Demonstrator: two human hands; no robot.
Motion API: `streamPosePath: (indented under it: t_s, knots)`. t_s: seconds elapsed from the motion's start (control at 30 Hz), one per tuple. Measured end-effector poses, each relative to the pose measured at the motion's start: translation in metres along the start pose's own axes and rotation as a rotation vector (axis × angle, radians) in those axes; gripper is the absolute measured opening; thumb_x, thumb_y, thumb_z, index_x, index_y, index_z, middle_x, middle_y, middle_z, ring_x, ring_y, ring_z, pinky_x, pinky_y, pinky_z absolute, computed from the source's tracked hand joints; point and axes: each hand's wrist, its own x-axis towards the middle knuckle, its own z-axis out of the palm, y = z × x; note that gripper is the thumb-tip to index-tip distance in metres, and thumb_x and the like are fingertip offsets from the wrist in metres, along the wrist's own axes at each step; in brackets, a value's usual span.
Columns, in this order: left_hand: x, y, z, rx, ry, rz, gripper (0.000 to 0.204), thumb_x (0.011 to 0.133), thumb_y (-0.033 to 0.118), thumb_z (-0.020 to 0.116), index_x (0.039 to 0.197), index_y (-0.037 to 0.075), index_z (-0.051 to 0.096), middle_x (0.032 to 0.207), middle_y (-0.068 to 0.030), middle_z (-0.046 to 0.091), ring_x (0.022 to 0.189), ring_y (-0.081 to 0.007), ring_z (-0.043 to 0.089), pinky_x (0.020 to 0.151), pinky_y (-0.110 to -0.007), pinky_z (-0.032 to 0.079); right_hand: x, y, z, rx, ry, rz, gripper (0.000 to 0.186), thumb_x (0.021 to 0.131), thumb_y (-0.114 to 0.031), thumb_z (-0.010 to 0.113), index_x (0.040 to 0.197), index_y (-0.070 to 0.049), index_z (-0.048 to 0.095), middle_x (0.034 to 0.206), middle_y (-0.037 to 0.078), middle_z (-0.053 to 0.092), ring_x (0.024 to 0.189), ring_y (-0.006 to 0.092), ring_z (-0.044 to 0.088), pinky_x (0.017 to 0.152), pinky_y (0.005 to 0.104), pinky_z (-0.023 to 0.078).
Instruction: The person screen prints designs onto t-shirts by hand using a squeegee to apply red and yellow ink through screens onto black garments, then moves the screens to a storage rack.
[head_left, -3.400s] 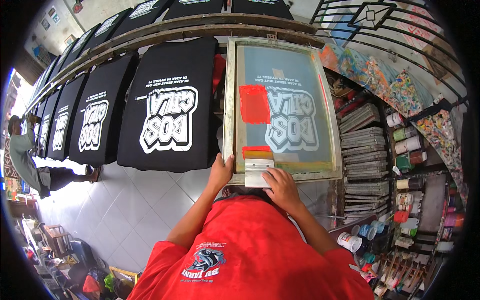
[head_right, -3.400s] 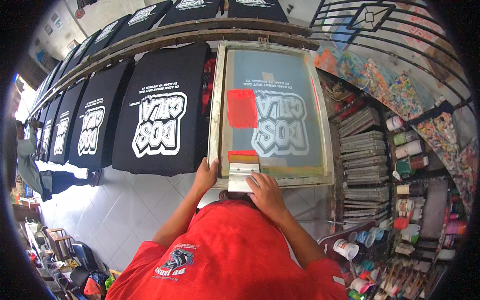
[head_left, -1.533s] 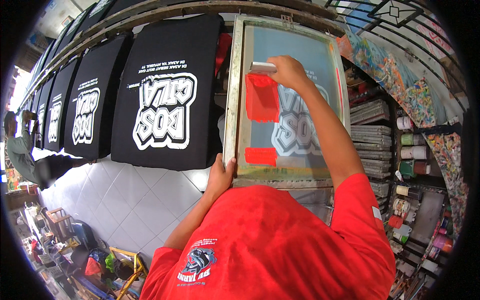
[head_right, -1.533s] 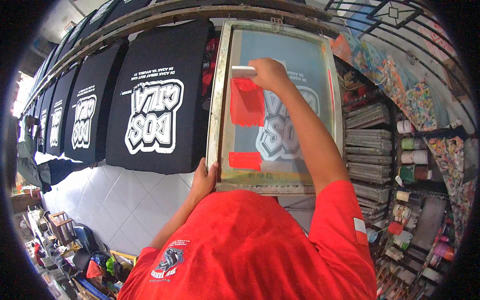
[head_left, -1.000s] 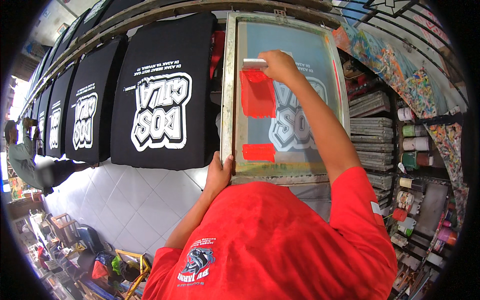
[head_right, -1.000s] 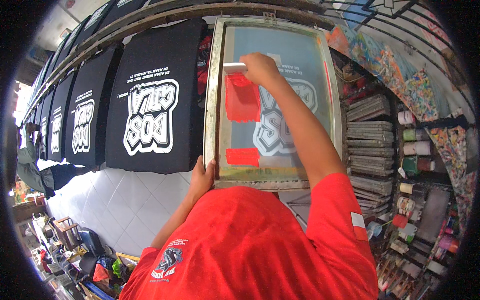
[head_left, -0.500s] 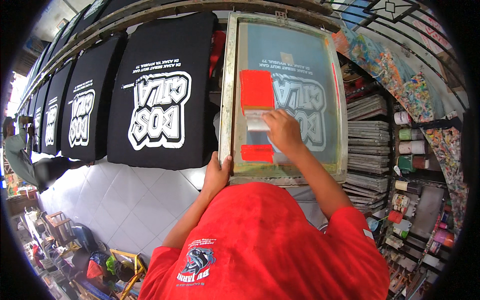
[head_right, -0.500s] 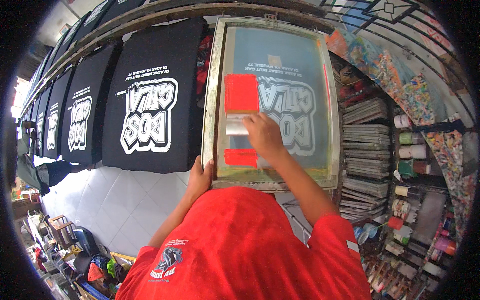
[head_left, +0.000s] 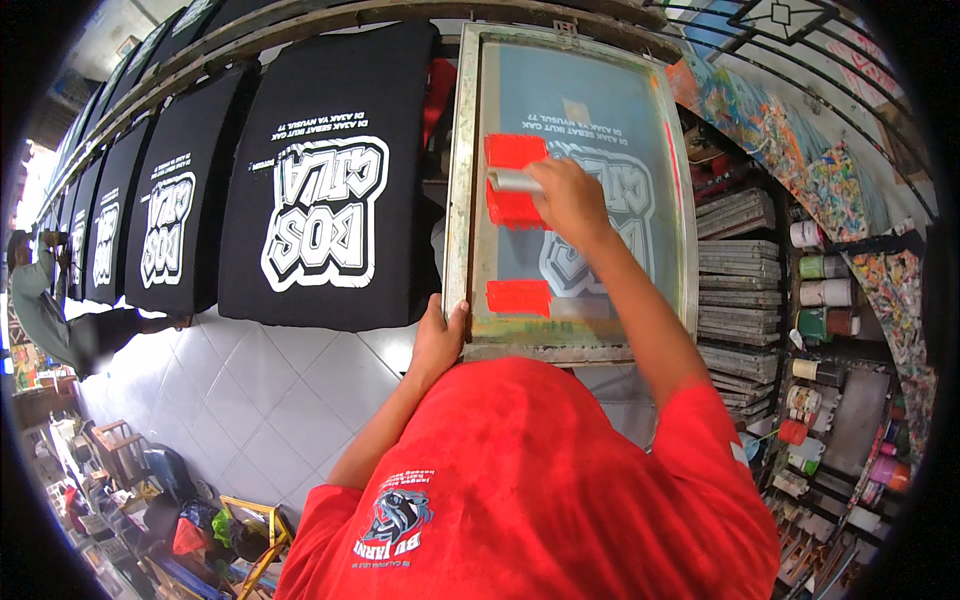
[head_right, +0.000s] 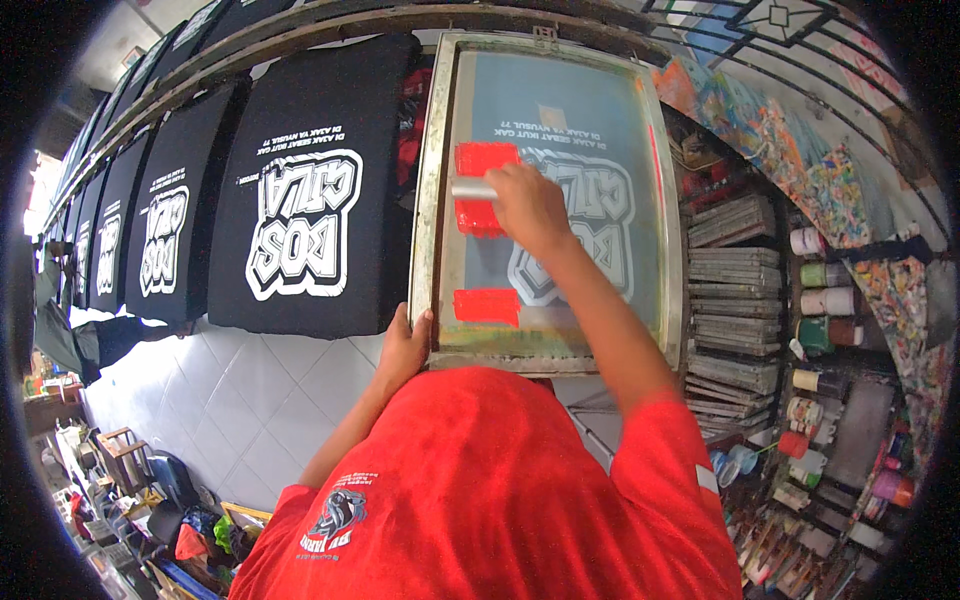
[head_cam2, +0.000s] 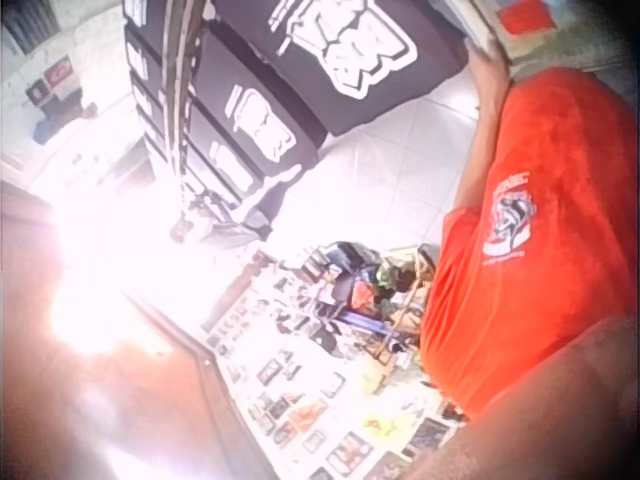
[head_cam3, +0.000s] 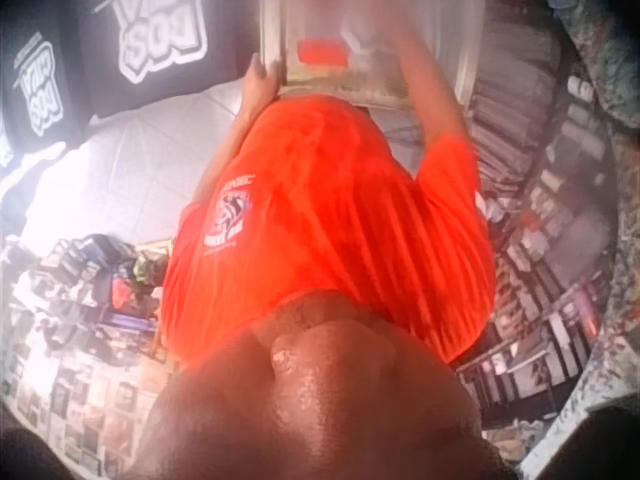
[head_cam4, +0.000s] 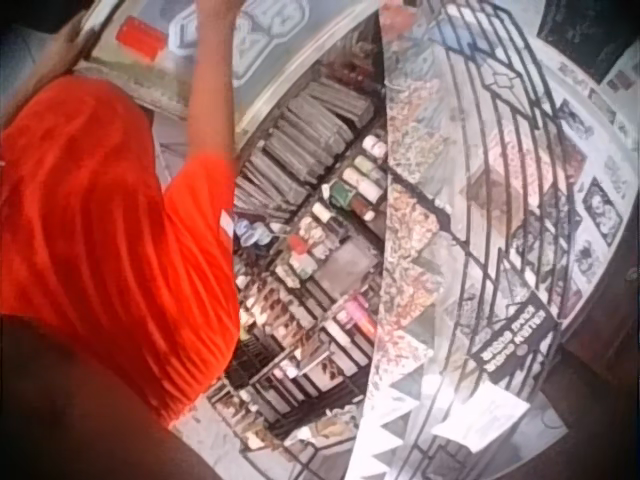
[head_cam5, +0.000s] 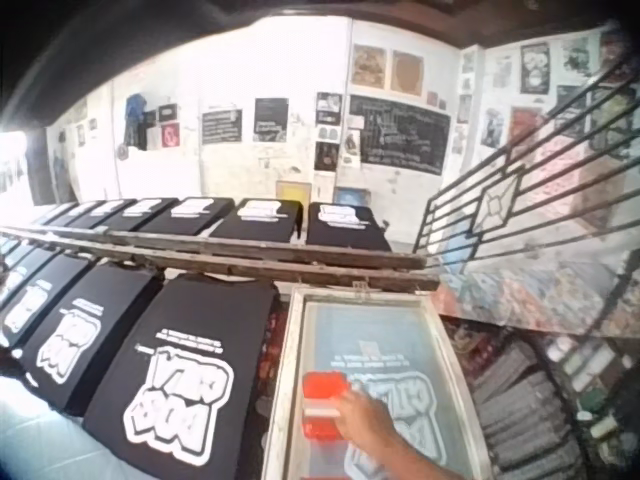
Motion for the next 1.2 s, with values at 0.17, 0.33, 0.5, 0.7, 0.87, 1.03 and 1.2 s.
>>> streamPosePath:
  t_s: [0.17,0.33,0.5,0.7,0.87,1.03,1.2]
  knots:
    - [0.001,-0.01,0.002,-0.017,-0.046,-0.02,0.038,0.095,0.031,0.053,0.1,-0.006,0.045,0.087,-0.0314,0.059,0.085,-0.0461,0.059,0.074,-0.047,0.045,-0.073,-0.025,0.027,-0.031,0.168,-0.047,0.021,0.074,-0.004,0.061,0.095,-0.007,0.062,0.09,0.006,0.059,0.087,0.0265,0.058,0.072,0.0381,0.051]
    - [-0.001,-0.014,0.005,-0.054,-0.049,-0.034,0.037,0.095,0.03,0.053,0.101,-0.005,0.046,0.086,-0.0308,0.059,0.083,-0.0463,0.059,0.073,-0.047,0.045,-0.075,-0.022,0.054,-0.062,0.246,-0.04,0.021,0.073,-0.003,0.06,0.094,-0.007,0.061,0.091,0.006,0.059,0.085,0.0259,0.057,0.072,0.0374,0.051]
    - [-0.004,-0.004,0.001,-0.038,-0.036,-0.041,0.036,0.095,0.03,0.053,0.101,-0.005,0.047,0.087,-0.0307,0.06,0.084,-0.0452,0.06,0.073,-0.046,0.046,-0.003,0.015,0.052,-0.072,0.163,-0.04,0.019,0.073,-0.002,0.061,0.092,-0.007,0.061,0.092,0.007,0.06,0.09,0.0298,0.058,0.072,0.041,0.052]
    - [-0.001,-0.008,0.002,-0.019,-0.015,-0.01,0.036,0.095,0.03,0.053,0.101,-0.005,0.048,0.087,-0.0293,0.061,0.083,-0.0434,0.061,0.073,-0.044,0.047,0.076,0.037,0.003,-0.009,-0.108,0.081,0.016,0.074,-0.008,0.062,0.09,-0.009,0.064,0.086,0.013,0.065,0.086,0.0345,0.062,0.073,0.0456,0.051]
    - [0.001,-0.011,0.003,-0.07,-0.007,-0.001,0.036,0.095,0.03,0.052,0.1,-0.005,0.048,0.085,-0.0286,0.061,0.083,-0.0426,0.062,0.073,-0.044,0.047,0.014,0.001,-0.02,0.067,-0.046,0.063,0.017,0.074,-0.009,0.062,0.091,-0.01,0.063,0.087,0.011,0.064,0.088,0.0329,0.061,0.072,0.0453,0.051]
    - [0.0,-0.007,0.001,-0.045,-0.014,0.003,0.037,0.095,0.031,0.053,0.101,-0.006,0.048,0.09,-0.0304,0.061,0.087,-0.045,0.06,0.076,-0.046,0.046,-0.069,-0.027,0.004,0.002,0.04,0.005,0.02,0.071,-0.002,0.06,0.091,-0.007,0.061,0.091,0.008,0.06,0.083,0.0295,0.057,0.07,0.0401,0.052]
    - [-0.002,-0.008,0.003,0.003,-0.012,-0.019,0.039,0.094,0.031,0.053,0.104,-0.006,0.047,0.092,-0.0315,0.06,0.089,-0.0466,0.059,0.077,-0.047,0.046,-0.092,-0.034,0.042,-0.078,0.206,-0.011,0.021,0.072,-0.001,0.059,0.092,-0.007,0.062,0.087,0.006,0.059,0.08,0.0259,0.057,0.067,0.0354,0.051]
